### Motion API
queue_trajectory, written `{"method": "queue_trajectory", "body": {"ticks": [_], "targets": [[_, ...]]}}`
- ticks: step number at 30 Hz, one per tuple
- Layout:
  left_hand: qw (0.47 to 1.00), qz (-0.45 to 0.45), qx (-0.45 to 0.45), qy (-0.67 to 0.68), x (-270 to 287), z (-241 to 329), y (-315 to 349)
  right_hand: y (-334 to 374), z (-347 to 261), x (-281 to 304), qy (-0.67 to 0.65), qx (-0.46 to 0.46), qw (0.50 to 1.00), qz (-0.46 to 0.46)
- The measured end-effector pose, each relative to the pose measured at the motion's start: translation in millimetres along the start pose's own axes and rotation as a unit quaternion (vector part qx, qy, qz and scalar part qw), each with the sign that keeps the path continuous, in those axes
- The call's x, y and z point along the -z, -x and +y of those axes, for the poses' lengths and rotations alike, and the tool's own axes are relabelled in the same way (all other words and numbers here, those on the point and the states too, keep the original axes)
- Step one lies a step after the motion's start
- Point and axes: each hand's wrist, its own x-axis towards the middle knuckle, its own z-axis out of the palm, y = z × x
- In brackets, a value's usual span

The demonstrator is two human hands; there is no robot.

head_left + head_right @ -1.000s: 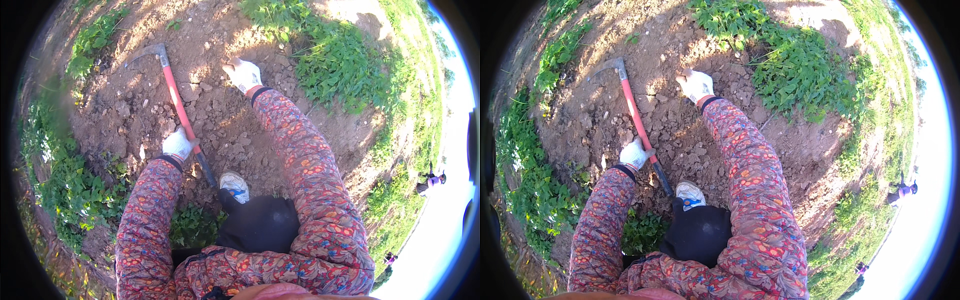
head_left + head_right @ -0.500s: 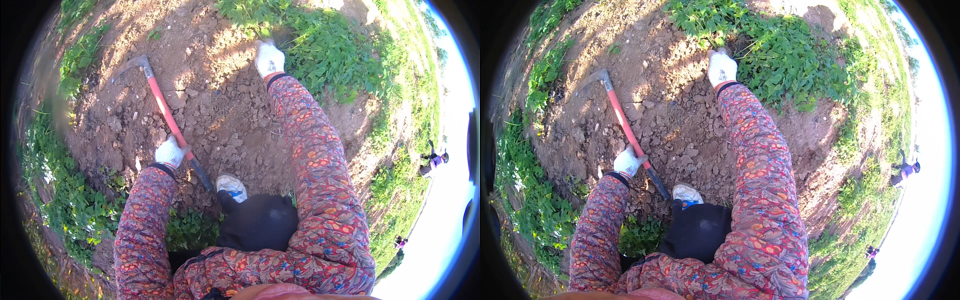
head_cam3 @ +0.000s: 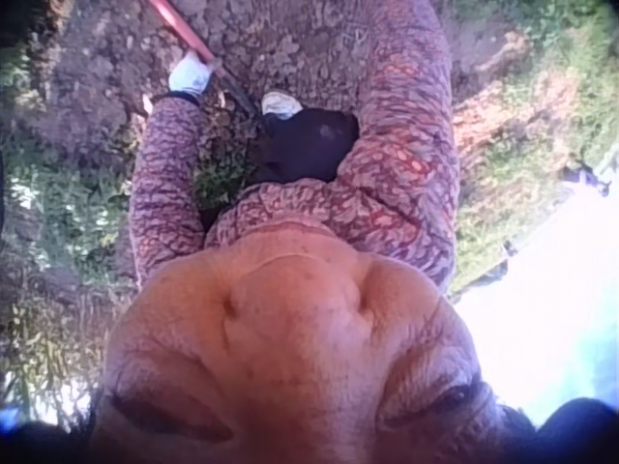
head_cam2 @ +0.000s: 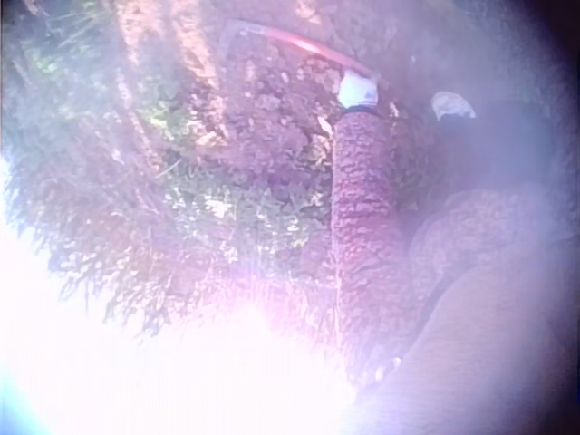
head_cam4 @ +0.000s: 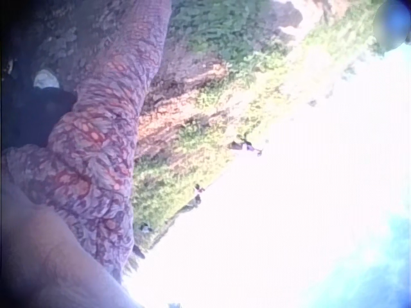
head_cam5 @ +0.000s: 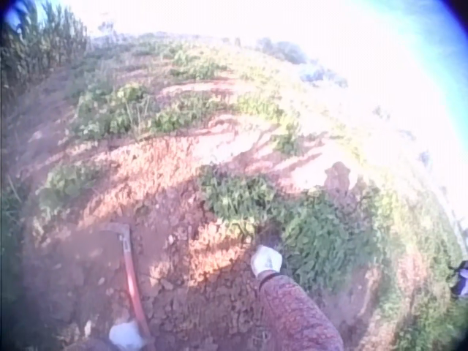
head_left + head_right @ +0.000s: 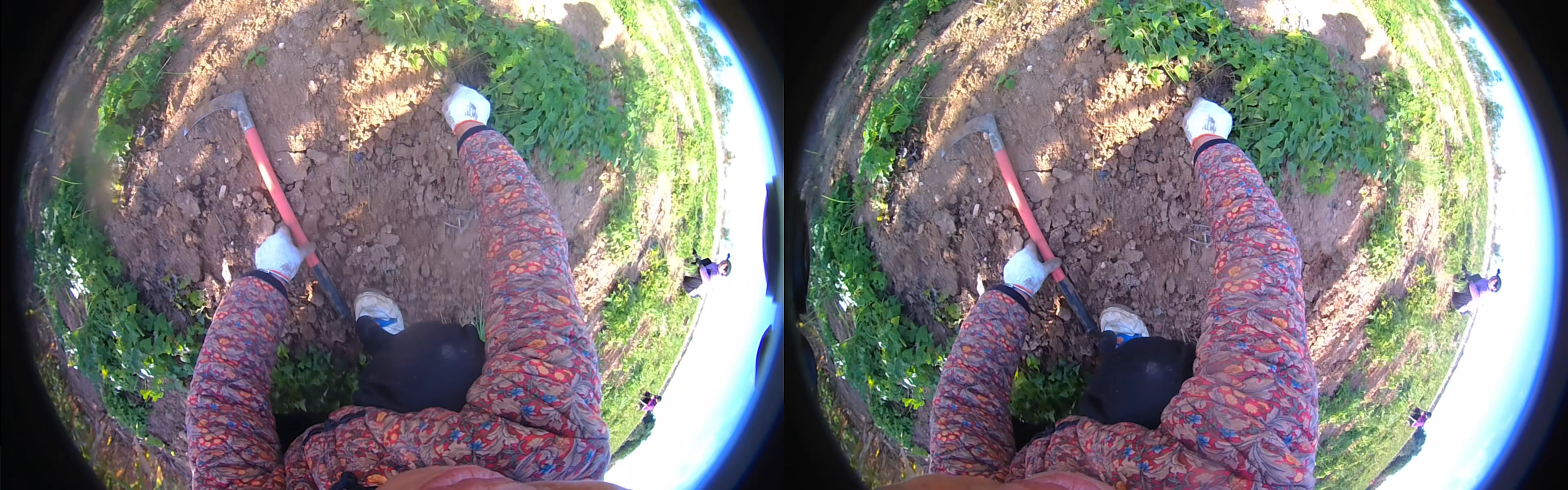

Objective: The person uses a hoe to loosen soil around weeds and pulls them out by hand, gathering the removed plants into a bundle held in the left hand. The person moves along a row, repeating the cycle of hoeing and uprooting weeds.

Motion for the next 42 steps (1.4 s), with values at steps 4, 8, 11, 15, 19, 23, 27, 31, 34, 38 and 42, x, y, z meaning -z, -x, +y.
{"method": "queue_trajectory", "body": {"ticks": [4,8,11,15,19,23,27,31,34,38,42], "targets": [[1.000,0.009,0.005,0.010,2.2,-8.0,6.0,60.9,-42.3,41.4,-0.141,0.112,0.983,0.034],[1.000,-0.011,0.017,0.002,5.8,-6.9,6.3,60.5,-67.1,48.3,-0.109,0.328,0.937,0.045],[1.000,-0.016,0.011,-0.009,8.4,0.6,4.3,-0.5,-45.6,18.1,-0.111,0.362,0.916,0.131],[1.000,-0.021,-0.004,-0.005,7.8,2.8,1.2,-31.5,-31.6,3.8,-0.078,0.253,0.954,0.144],[1.000,-0.009,0.005,-0.001,8.5,1.0,4.8,-41.3,-34.5,6.7,0.178,0.076,0.981,-0.010],[1.000,-0.019,-0.002,-0.019,6.8,0.7,2.1,-29.3,-15.2,6.8,0.113,0.108,0.988,0.003],[1.000,-0.008,-0.008,-0.022,2.4,-1.9,-0.9,-5.7,-23.7,15.1,0.148,0.142,0.979,0.011],[1.000,-0.009,-0.014,0.003,1.9,-2.9,-0.1,36.1,-23.9,26.4,0.017,0.190,0.977,0.092],[1.000,-0.003,-0.005,-0.001,8.3,-1.3,5.5,83.1,-50.6,63.3,-0.086,0.208,0.970,0.095],[1.000,0.013,-0.014,0.017,-1.1,-7.3,1.8,163.0,-82.0,83.5,-0.240,0.256,0.935,0.054],[0.992,0.122,-0.028,-0.003,2.0,7.1,27.7,208.7,-95.3,73.8,-0.340,0.136,0.930,-0.025]]}}
